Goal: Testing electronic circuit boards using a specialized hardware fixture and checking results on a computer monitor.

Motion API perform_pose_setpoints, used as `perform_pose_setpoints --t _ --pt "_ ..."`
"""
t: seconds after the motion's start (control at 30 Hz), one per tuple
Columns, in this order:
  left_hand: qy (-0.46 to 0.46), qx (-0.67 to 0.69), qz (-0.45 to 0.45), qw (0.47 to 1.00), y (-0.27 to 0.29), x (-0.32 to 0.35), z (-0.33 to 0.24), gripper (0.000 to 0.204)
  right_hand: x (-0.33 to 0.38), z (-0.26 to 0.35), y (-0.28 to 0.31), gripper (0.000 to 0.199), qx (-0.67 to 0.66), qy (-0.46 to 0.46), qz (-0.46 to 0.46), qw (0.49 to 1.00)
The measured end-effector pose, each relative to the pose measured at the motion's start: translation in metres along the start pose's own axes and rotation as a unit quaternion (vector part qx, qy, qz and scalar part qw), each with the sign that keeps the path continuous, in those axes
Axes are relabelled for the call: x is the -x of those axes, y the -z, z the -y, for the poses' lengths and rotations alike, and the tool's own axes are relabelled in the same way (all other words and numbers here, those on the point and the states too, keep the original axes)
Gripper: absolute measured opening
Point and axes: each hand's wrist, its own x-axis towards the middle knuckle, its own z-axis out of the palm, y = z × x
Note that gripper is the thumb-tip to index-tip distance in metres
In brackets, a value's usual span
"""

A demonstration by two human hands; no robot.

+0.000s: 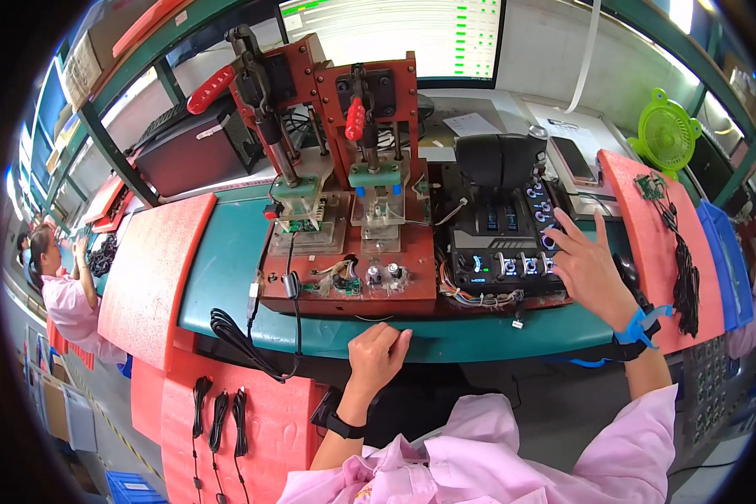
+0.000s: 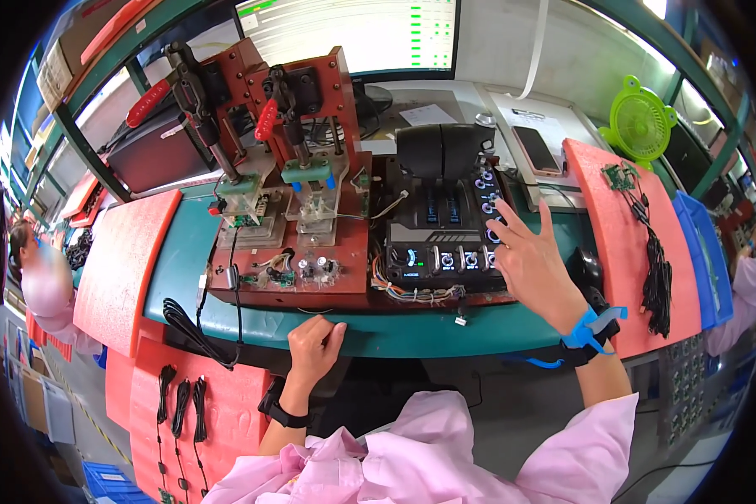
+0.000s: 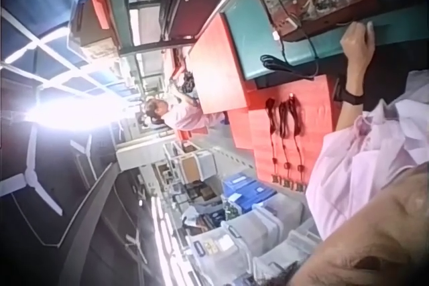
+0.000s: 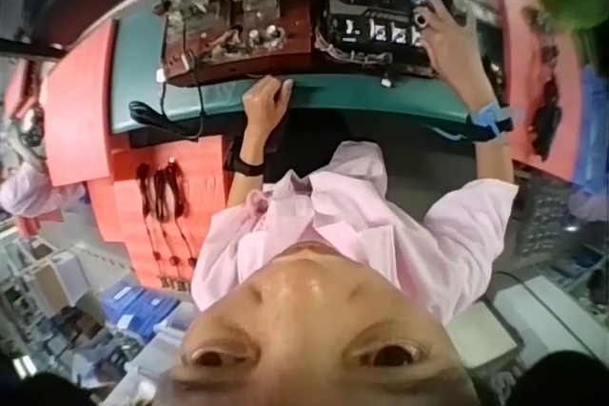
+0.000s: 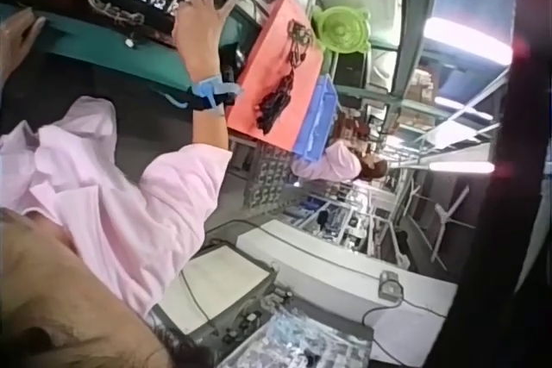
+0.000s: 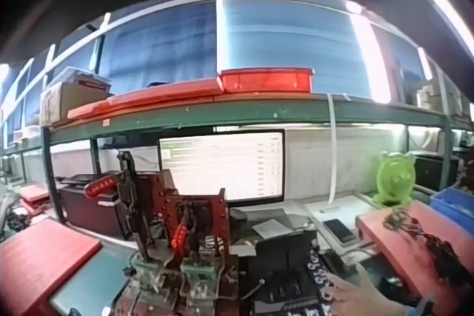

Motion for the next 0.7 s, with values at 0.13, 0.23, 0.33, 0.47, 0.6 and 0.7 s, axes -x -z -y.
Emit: perform_pose_setpoints --t 0.13,0.23,0.33,0.47,0.6,0.7 --pt "-0.003 -0.014 0.004 1.0 0.003 0.0 0.0 0.025 -0.027 -0.015 0.007 0.015 -0.027 0.013 -0.094 0.995" --pt "-0.007 -0.014 0.004 1.0 -0.001 -0.002 0.002 0.025 -0.027 -0.03 0.002 0.015 -0.146 -0.077 -0.052 0.985" --pt "-0.004 -0.014 -0.001 1.0 -0.003 -0.002 0.002 0.026 -0.024 -0.039 -0.022 0.014 -0.19 -0.092 -0.044 0.976" --pt "-0.005 -0.014 0.005 1.0 -0.003 -0.003 0.0 0.027 -0.023 -0.044 -0.037 0.015 -0.14 -0.054 -0.039 0.988" --pt "-0.005 -0.027 0.004 1.0 -0.002 -0.002 0.001 0.028 -0.031 -0.036 -0.031 0.016 -0.11 -0.074 -0.01 0.991" --pt "0.004 -0.029 0.002 1.0 -0.003 0.0 0.002 0.029 -0.034 -0.03 -0.031 0.018 -0.119 -0.081 -0.067 0.987"
